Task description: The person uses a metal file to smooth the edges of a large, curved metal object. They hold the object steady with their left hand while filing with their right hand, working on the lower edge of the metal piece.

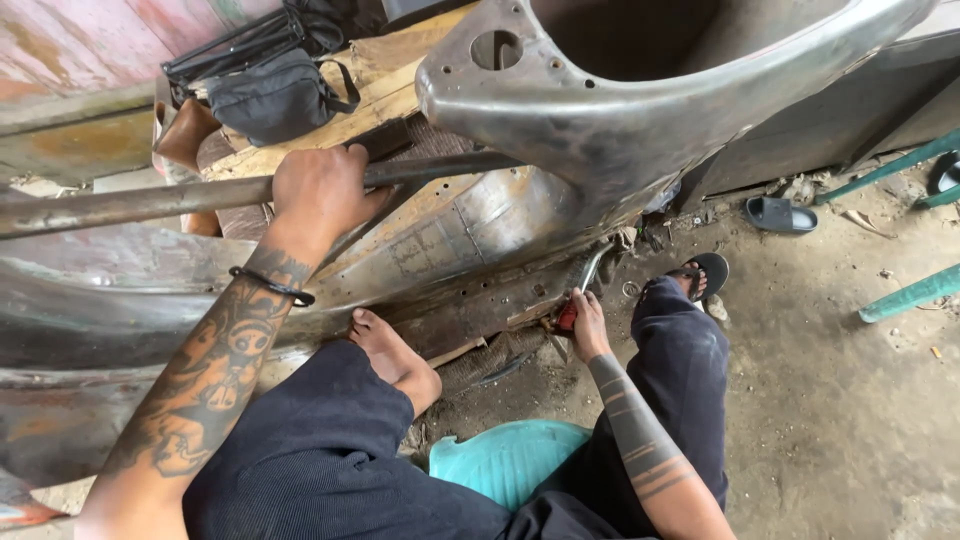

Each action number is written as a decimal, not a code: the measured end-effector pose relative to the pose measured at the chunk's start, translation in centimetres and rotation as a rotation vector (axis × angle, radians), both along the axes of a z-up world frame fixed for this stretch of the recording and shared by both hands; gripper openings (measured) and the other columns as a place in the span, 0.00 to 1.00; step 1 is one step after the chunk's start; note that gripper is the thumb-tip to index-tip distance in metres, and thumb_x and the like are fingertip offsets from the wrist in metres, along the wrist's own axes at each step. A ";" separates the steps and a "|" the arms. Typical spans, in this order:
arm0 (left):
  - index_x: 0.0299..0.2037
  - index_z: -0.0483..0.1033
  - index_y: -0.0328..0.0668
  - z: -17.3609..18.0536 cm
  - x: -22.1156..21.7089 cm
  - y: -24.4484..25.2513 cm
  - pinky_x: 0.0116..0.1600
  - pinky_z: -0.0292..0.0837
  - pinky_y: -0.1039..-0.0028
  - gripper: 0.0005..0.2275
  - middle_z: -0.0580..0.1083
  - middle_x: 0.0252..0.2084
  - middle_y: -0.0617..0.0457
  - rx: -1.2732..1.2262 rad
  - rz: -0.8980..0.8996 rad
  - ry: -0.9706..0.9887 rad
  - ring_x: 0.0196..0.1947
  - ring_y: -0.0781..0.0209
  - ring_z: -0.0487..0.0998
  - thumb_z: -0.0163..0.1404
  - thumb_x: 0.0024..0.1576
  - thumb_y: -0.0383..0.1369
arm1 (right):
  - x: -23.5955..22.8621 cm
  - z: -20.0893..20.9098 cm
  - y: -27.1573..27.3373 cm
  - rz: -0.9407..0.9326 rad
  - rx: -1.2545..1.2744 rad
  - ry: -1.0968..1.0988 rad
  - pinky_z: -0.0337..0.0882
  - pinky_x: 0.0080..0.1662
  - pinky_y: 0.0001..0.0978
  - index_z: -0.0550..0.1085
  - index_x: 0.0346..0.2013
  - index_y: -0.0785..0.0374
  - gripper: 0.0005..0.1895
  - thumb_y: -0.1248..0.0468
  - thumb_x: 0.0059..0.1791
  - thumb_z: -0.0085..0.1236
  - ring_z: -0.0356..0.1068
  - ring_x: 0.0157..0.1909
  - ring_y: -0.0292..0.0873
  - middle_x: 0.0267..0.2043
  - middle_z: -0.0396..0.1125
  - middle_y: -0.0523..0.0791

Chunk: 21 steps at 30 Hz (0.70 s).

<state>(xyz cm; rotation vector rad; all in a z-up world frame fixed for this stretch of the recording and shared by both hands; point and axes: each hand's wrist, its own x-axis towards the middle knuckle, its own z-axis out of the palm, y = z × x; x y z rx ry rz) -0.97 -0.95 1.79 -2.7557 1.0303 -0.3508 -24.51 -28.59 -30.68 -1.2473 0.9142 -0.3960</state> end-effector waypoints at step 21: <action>0.37 0.78 0.43 -0.7 0.2 0.2 0.37 0.77 0.53 0.24 0.80 0.30 0.46 -0.017 -0.029 -0.039 0.35 0.41 0.85 0.57 0.51 0.58 | 0.4 -3.7 -4.2 -0.020 0.371 -0.259 0.52 0.16 0.25 0.67 0.43 0.53 0.10 0.52 0.58 0.42 0.67 0.21 0.52 0.25 0.62 0.51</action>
